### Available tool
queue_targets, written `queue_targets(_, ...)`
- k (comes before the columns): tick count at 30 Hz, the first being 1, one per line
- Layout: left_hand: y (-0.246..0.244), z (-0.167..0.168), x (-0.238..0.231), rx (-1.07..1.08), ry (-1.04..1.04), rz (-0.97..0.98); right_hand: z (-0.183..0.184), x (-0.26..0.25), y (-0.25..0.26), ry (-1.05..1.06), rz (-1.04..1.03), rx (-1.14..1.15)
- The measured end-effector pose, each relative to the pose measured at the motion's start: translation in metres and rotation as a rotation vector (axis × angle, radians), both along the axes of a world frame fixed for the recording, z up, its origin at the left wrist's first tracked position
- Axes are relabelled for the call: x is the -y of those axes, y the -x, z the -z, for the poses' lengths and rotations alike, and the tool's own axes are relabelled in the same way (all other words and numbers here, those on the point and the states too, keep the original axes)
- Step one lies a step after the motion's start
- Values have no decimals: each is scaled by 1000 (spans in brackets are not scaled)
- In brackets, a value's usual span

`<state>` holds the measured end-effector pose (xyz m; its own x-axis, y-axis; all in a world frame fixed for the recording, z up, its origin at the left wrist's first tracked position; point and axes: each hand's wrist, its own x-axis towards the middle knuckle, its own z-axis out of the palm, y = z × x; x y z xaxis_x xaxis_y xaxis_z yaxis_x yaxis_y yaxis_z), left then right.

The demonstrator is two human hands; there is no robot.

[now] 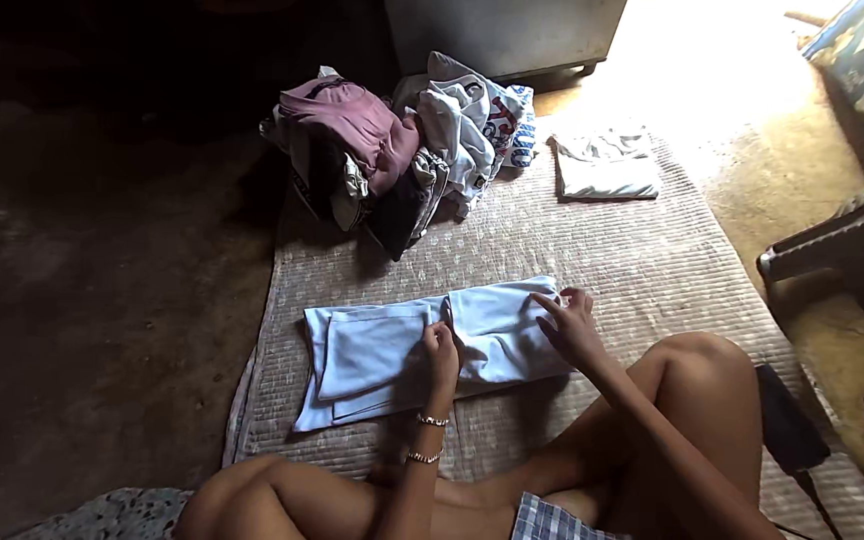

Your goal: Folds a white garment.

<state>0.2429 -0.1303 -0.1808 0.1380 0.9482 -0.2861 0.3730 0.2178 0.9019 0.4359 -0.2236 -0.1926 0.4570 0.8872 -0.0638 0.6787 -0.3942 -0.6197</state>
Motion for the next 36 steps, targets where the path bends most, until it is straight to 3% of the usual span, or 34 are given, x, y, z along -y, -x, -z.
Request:
queue_targets(3,5,4,19,78,-58,148,10,-10,-3,-59,-51,75)
queue_targets(5,11,6,26,74,-116,278,23,-18,-4,39,-60,78)
queue_targets(8,20,6,20,126,34,257,30,-24,-10,113,-13,-9)
queue_targets(12,23,2,16,132,168,190,25,-22,-24,-118,245,-186)
queue_targets(16,16,0,13,230,-28,351,6,-16,-24,-56,535,-423)
queue_targets(18,15,-2,10,96,-107,442,0,-8,-25,76,455,-455)
queue_targets(21,19,-5,13,-267,-144,470,-6,14,-27,245,195,-549)
queue_targets(24,23,-14,19,-350,-184,451,-14,25,-38,354,-112,-736)
queue_targets(28,10,-48,33,-730,-108,384,-15,21,-38,533,-262,-483)
queue_targets(30,4,-43,47,-681,-243,390,-11,18,-38,508,-223,-464)
queue_targets(33,-6,-16,73,-491,-438,632,-13,13,-34,302,-67,-638)
queue_targets(36,-21,8,97,-548,-351,1072,-4,4,-29,168,3,-656)
